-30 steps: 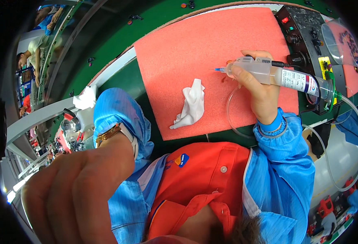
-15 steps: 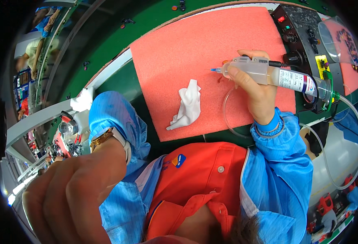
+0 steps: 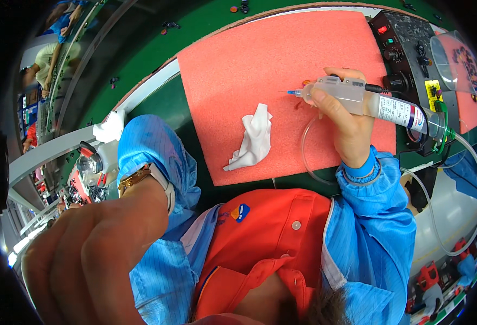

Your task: Applying liquid sealant to electronic connectors using a precision dispenser tool on an assembly line.

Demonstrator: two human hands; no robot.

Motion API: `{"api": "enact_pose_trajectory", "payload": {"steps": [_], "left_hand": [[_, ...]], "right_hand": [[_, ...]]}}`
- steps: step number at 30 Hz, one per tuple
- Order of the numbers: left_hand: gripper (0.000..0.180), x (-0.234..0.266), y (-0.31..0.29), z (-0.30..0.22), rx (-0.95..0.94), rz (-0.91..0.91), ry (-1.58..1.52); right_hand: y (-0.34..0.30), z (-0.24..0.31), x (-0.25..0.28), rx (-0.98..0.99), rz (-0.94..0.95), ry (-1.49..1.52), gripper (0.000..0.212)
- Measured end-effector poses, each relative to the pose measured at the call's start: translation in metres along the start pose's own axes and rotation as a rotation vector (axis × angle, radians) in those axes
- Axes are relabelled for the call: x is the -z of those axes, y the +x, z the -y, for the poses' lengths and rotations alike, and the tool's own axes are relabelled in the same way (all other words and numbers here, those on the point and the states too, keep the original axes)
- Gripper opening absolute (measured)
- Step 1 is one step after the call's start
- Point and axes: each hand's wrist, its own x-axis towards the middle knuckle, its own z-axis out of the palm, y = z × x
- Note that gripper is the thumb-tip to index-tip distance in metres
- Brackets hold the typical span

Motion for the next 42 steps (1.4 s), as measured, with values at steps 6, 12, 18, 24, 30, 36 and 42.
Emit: {"api": "enact_pose_trajectory", "payload": {"steps": [6,12,18,24,30,36,42], "left_hand": [[0.023,-0.005,0.002,-0.009,-0.007,0.031,0.013],[0.025,0.006,0.002,-0.029,0.000,0.101,-0.035],[0.026,0.053,0.016,0.026,0.446,-0.433,1.071],[0.033,0.136,0.012,0.098,0.621,-0.072,1.723],[0.021,0.112,-0.006,0.082,0.494,-0.233,1.244],[0.023,0.051,-0.050,0.042,0.771,-0.440,0.171],[0.025,0.035,-0.069,0.049,0.847,-0.432,-0.010]], "right_hand": [[-0.002,0.005,0.000,0.000,0.006,0.003,0.036],[-0.001,0.000,0.002,0.014,-0.028,-0.003,0.035],[-0.002,0.006,0.001,0.035,-0.011,0.002,0.035],[0.001,0.005,0.001,0.028,-0.029,-0.003,0.036],[0.000,0.005,0.006,0.014,-0.046,0.037,0.038],[0.000,0.005,0.008,0.035,-0.020,0.033,0.040],[-0.001,0.003,0.008,0.069,-0.013,-0.015,0.043]]}}
